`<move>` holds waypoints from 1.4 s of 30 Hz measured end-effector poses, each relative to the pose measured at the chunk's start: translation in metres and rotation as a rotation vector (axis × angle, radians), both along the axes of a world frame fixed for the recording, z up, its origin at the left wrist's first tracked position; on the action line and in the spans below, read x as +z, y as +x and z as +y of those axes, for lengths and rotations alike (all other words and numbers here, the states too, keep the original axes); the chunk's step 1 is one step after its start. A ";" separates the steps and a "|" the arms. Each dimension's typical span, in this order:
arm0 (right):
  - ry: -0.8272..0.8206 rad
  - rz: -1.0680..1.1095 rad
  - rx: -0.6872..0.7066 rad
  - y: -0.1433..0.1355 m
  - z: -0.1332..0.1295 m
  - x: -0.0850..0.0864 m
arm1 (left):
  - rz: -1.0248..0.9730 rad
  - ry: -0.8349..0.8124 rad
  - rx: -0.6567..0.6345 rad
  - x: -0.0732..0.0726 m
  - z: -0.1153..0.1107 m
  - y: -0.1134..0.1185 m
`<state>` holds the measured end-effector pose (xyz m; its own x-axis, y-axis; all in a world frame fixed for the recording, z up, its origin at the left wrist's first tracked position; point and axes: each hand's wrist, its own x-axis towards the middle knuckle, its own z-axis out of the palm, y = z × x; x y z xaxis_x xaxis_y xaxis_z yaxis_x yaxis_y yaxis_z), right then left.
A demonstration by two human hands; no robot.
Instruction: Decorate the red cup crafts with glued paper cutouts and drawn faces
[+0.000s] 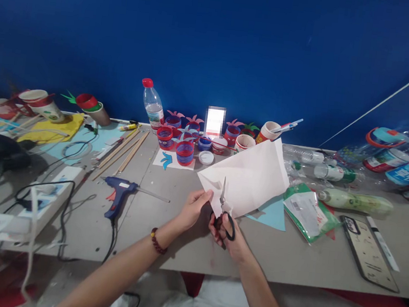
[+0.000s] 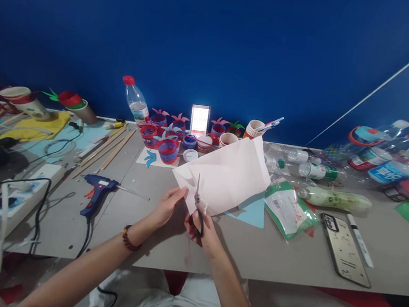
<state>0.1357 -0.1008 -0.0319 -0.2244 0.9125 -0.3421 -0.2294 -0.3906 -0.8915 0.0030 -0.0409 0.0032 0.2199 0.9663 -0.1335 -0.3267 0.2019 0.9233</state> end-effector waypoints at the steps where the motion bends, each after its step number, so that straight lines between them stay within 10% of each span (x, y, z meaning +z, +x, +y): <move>1: -0.004 0.004 0.000 0.001 0.000 -0.001 | 0.003 0.004 -0.009 0.000 0.000 0.000; 42: 0.020 0.008 0.003 -0.002 0.002 0.008 | -0.053 -0.042 -0.002 0.002 -0.003 0.005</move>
